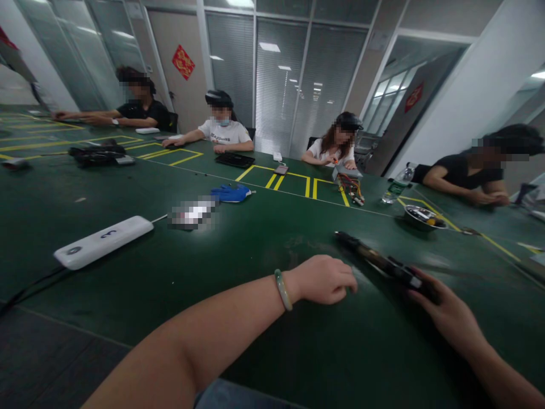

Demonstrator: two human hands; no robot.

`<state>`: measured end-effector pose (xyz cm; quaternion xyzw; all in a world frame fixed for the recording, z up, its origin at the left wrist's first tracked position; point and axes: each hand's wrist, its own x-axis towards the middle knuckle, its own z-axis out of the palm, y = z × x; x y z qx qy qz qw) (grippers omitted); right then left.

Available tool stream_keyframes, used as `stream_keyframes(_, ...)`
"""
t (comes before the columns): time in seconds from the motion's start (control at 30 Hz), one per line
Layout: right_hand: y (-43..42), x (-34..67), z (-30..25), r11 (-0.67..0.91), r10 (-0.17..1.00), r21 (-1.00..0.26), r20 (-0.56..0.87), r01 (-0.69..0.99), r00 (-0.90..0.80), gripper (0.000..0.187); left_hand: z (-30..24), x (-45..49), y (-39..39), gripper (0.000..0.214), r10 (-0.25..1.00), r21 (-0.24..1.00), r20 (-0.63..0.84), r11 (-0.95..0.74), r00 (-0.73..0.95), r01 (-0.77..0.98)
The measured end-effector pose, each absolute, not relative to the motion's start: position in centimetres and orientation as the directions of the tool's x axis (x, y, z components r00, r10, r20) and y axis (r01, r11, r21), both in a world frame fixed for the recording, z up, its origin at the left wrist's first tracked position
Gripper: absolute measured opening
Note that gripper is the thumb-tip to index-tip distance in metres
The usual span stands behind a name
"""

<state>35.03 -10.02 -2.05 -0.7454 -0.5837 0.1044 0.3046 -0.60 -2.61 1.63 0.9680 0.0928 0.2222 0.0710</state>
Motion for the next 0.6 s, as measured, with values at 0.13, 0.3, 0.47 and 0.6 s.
stream_keyframes(0.13, -7.8, 25.7, -2.0, 0.179, 0.973, -0.623, 0.224, 0.761, -0.045, 0.058, 2.2, -1.0, -2.6, 0.031, 0.471, 0.216, 0.584, -0.876, 0.661, 0.432)
stream_keyframes(0.3, -4.6, 18.7, -2.3, 0.328, 0.944, -0.632, 0.244, 0.702, -0.222, 0.053, 1.0, -1.8, -0.7, 0.032, 0.688, 0.179, 0.467, -0.689, 0.555, 0.703)
stream_keyframes(0.47, -3.7, 18.0, -1.0, 0.290, 0.955, -0.582, 0.234, 0.760, -0.185, 0.050, 0.4, -2.5, 0.7, 0.047, 0.730, 0.127, 0.384, -0.648, 0.565, 0.751)
stream_keyframes(0.6, -6.5, 21.6, 1.6, -0.036, 0.994, -0.433, 0.082, 0.901, 0.079, 0.051, 0.5, -2.4, 0.8, 0.053, 0.745, 0.172, 0.367, -0.643, 0.557, 0.747)
